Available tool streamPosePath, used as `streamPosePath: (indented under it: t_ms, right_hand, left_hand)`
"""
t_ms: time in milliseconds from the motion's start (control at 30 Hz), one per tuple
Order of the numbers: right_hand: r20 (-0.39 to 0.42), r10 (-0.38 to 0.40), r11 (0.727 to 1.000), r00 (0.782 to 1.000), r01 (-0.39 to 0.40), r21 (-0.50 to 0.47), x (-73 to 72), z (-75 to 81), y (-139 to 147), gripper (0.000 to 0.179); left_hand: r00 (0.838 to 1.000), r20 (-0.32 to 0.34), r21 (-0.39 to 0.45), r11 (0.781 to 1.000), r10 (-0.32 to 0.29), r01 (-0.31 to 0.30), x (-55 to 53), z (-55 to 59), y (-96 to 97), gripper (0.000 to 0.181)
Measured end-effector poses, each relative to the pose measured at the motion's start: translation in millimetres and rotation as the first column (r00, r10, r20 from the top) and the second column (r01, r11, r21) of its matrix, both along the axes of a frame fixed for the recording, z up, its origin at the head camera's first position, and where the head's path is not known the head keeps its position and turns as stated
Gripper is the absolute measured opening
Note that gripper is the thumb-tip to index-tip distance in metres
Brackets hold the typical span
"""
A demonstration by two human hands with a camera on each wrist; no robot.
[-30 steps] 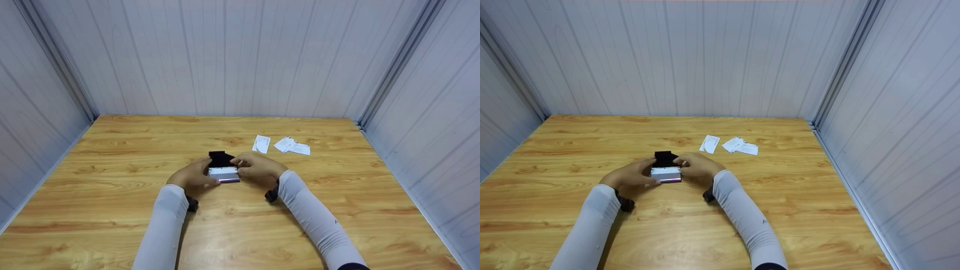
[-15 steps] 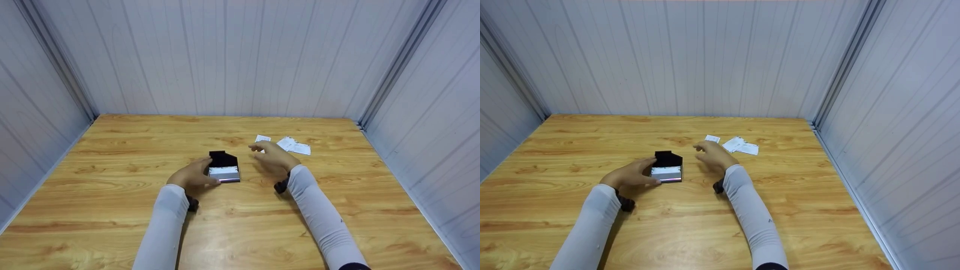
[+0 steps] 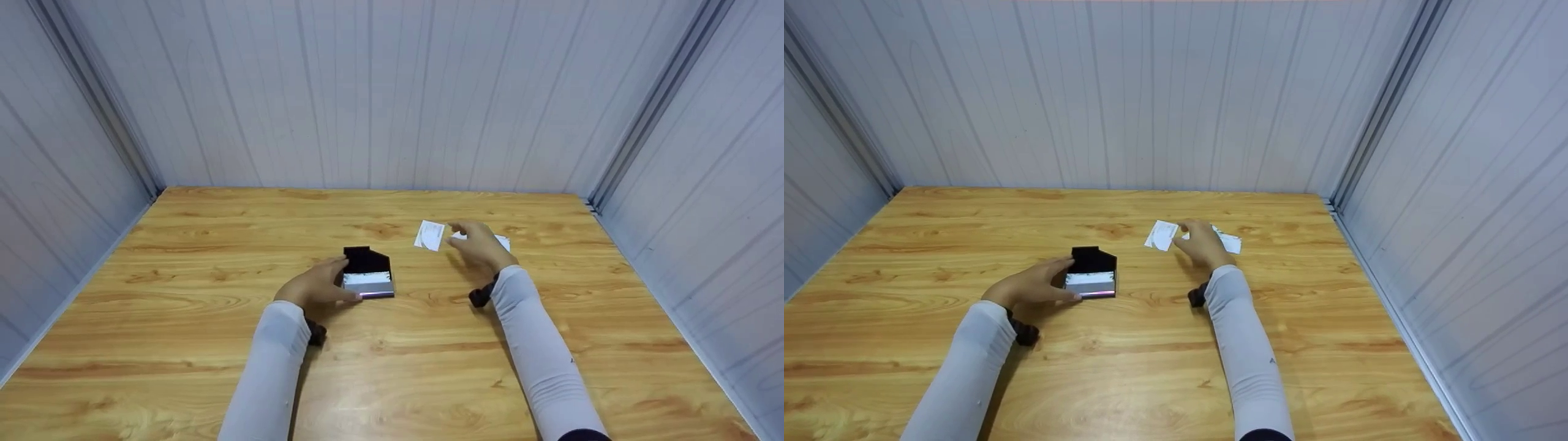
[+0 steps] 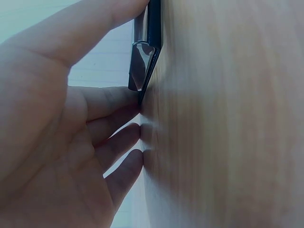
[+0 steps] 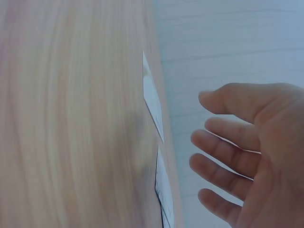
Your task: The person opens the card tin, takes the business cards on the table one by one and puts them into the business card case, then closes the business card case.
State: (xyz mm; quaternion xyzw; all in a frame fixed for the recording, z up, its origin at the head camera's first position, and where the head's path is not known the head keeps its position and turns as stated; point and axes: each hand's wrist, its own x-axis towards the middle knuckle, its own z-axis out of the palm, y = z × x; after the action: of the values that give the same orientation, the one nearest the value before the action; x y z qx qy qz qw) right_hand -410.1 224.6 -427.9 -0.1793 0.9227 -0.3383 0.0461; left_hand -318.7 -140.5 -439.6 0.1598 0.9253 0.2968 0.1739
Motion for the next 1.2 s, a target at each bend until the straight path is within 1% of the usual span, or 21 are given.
streamPosePath:
  t_ms: [100,167,267,367,467,567,733,933,1033,1200]
  right_hand:
    - [0.002,-0.029,1.000,1.000,0.029,-0.010,-3.3,-0.7,7.5,0.055]
    - [0.012,-0.053,0.998,0.999,0.053,-0.017,-5.9,-0.7,13.4,0.058]
    - [0.048,-0.091,0.995,0.995,0.093,-0.035,-11.7,-0.7,22.2,0.063]
    - [0.080,-0.106,0.994,0.991,0.109,-0.027,-19.3,-0.1,28.9,0.069]
    - [0.090,-0.113,0.994,0.990,0.112,0.019,-27.0,0.4,33.8,0.075]
    - [0.084,-0.141,0.987,0.987,0.133,0.095,-33.0,0.5,38.5,0.079]
    - [0.105,-0.201,0.966,0.974,0.179,0.186,-39.5,-0.9,45.3,0.089]
    - [0.139,-0.250,0.937,0.958,0.203,0.285,-43.9,-3.4,48.8,0.096]
    - [0.158,-0.260,0.931,0.953,0.204,0.302,-44.9,-3.2,48.8,0.100]
    - [0.165,-0.244,0.927,0.956,0.180,0.328,-47.6,0.1,46.0,0.102]
  left_hand:
    - [1.000,0.005,0.006,1.000,0.011,-0.011,1.6,0.1,0.6,0.097]
    - [1.000,0.006,0.002,1.000,0.008,-0.008,2.1,0.1,1.0,0.096]
    - [1.000,0.005,-0.003,1.000,0.004,-0.004,1.7,0.4,1.3,0.096]
    - [1.000,0.005,-0.003,1.000,0.006,-0.006,1.0,1.1,1.0,0.096]
    - [1.000,0.010,0.001,1.000,0.008,-0.008,0.7,2.0,1.4,0.096]
    - [1.000,0.013,0.006,1.000,0.001,-0.001,0.6,2.7,2.6,0.096]
    - [1.000,0.002,0.001,1.000,-0.011,0.011,0.5,3.4,3.8,0.095]
    - [1.000,0.000,-0.005,1.000,-0.009,0.009,0.2,3.3,3.9,0.096]
    - [1.000,0.005,-0.004,1.000,-0.007,0.007,0.3,3.0,3.5,0.096]
    - [1.000,0.013,0.015,1.000,0.011,-0.011,1.2,3.2,1.4,0.096]
